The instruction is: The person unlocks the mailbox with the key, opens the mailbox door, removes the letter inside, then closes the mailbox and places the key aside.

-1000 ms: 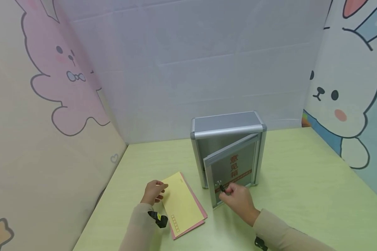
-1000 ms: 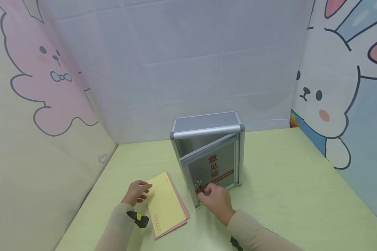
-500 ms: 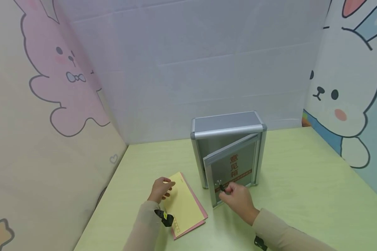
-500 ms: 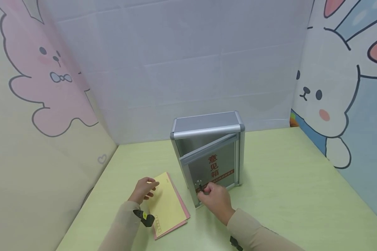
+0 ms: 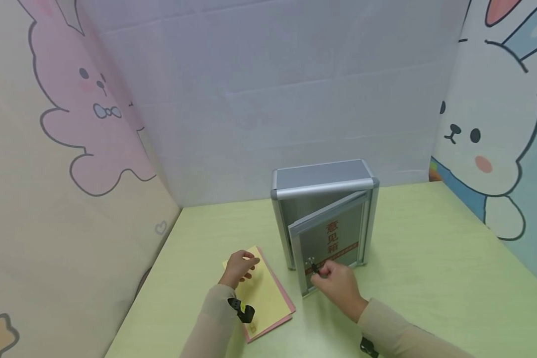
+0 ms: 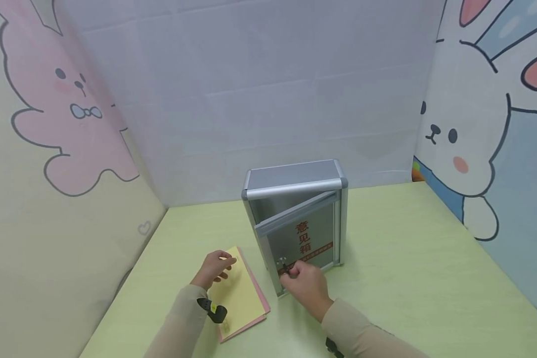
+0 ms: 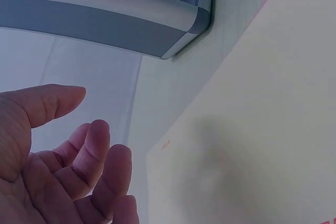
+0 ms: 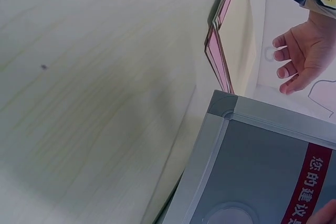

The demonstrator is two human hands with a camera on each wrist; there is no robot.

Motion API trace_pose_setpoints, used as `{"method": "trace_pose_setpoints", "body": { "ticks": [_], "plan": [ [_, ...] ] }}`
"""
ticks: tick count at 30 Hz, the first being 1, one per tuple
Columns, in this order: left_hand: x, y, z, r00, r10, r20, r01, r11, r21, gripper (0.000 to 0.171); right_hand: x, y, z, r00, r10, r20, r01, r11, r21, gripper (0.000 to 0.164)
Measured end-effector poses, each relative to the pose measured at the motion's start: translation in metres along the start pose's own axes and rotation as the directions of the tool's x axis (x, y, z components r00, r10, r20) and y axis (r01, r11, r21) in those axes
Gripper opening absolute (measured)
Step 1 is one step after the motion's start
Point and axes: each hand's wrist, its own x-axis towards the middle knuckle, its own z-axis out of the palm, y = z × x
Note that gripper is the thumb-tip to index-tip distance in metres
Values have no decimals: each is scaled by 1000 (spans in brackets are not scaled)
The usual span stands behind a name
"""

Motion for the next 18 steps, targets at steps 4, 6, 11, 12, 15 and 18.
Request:
{"method": "trace_pose_setpoints", "body": {
  "ticks": [4,6,11,12,15,18],
  "plan": [
    [-2,6,3,1000,20,8,-20,1000,6,22,0,0,0,1000,-22,-11,22,1000,-10,17],
    [-3,9,5,1000,27,14,-27,1000,7,21,0,-1,-1,1000,-24,-11,24,1000,-8,17],
    [-5,13,11,999,33,35,-34,999,13,20,0,-3,0,1000,-20,-7,19,1000,-10,16],
    [-5,14,13,999,32,41,-33,999,17,20,0,-3,0,1000,-19,-6,19,1000,-12,16],
    [-8,16,17,998,33,59,-34,999,19,19,1,-1,1,1000,-29,1,29,999,-25,17],
    [-9,19,19,997,42,65,-44,999,29,19,2,-1,0,1000,-22,17,22,999,-33,18]
  ]
}}
